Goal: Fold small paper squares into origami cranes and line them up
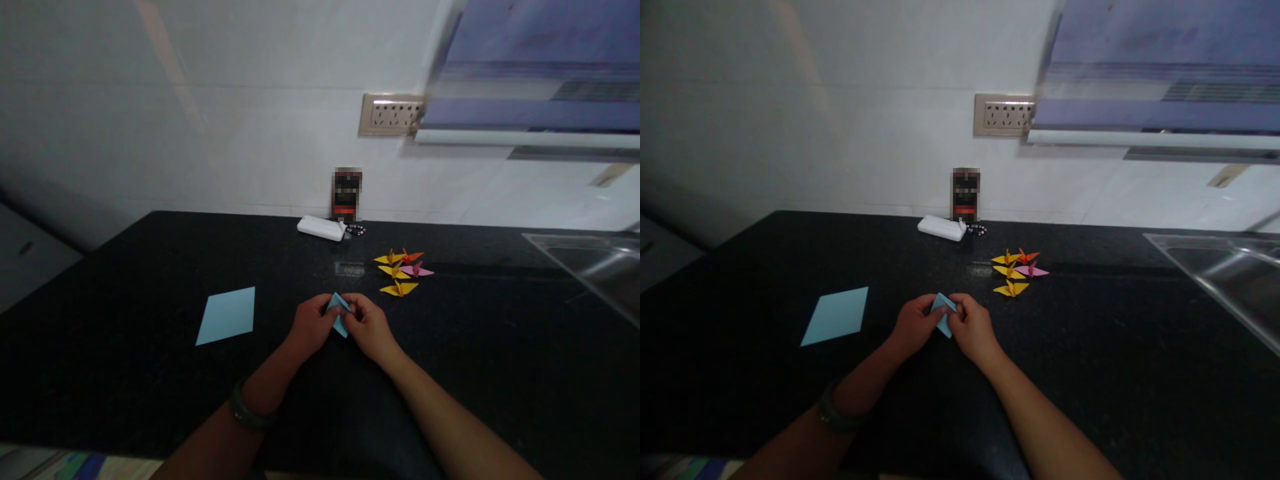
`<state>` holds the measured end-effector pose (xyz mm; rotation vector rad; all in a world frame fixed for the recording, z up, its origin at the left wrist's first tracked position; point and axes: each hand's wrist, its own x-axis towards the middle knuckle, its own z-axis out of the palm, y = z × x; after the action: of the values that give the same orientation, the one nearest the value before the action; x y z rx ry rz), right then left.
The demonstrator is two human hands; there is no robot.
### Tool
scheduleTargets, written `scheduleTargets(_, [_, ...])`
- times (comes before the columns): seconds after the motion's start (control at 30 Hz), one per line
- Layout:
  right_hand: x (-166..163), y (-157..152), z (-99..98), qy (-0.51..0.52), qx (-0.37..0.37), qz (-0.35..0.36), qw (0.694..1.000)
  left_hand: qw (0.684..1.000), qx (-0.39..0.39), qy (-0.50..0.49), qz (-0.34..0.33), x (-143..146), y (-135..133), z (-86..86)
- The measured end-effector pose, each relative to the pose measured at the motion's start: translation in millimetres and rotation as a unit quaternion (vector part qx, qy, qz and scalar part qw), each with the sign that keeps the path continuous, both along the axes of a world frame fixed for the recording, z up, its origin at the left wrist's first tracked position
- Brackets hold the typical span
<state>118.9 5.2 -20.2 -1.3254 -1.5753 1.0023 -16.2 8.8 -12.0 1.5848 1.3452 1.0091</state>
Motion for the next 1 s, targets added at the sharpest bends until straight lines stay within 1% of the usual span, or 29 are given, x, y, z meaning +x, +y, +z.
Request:
scheduleTargets(0.17, [-1.0,-1.6,2.3,0.002,-0.004,0.019,1.000,0.999,-0.016,-0.027,0.012,1.0,1.0,-3.5])
scheduleTargets(0.27, [-1.5,-2.7,2.7,0.006,-0.007,0.022,1.000,1.000,-0.009,-0.015,0.016,1.1,1.5,-4.6])
scheduleTargets(0.33, [-1.1,-2.5,3.4,0.031,-0.016,0.037,0.999,1.000,-0.006,0.006,0.028,0.8,1.8,-4.2])
scheduleTargets(0.43, [0.9,0.4,5.6,0.104,-0.072,0.060,0.990,0.999,-0.007,0.030,0.045,-0.6,2.5,-1.7])
scheduleTargets(0.5, [2.8,3.4,6.4,0.156,-0.117,0.051,0.979,0.999,-0.018,0.021,0.045,-1.9,3.1,0.1])
scheduleTargets(0.6, [5.4,7.0,5.3,0.184,-0.145,0.046,0.971,0.998,-0.044,-0.028,0.041,-3.0,3.9,0.8])
scheduleTargets(0.67, [6.3,7.6,4.4,0.179,-0.154,0.061,0.970,0.995,-0.058,-0.067,0.036,-2.9,4.0,-0.1])
scheduleTargets(0.73, [6.4,6.9,5.0,0.174,-0.159,0.072,0.969,0.993,-0.066,-0.096,0.029,-2.2,3.8,-1.2])
scheduleTargets(0.87, [4.8,4.5,8.8,0.172,-0.152,0.071,0.971,0.989,-0.073,-0.130,0.022,-0.9,2.6,-1.6])
scheduleTargets(1.0, [2.3,3.3,9.3,0.156,-0.129,0.074,0.976,0.988,-0.077,-0.132,0.026,0.1,1.4,-2.2])
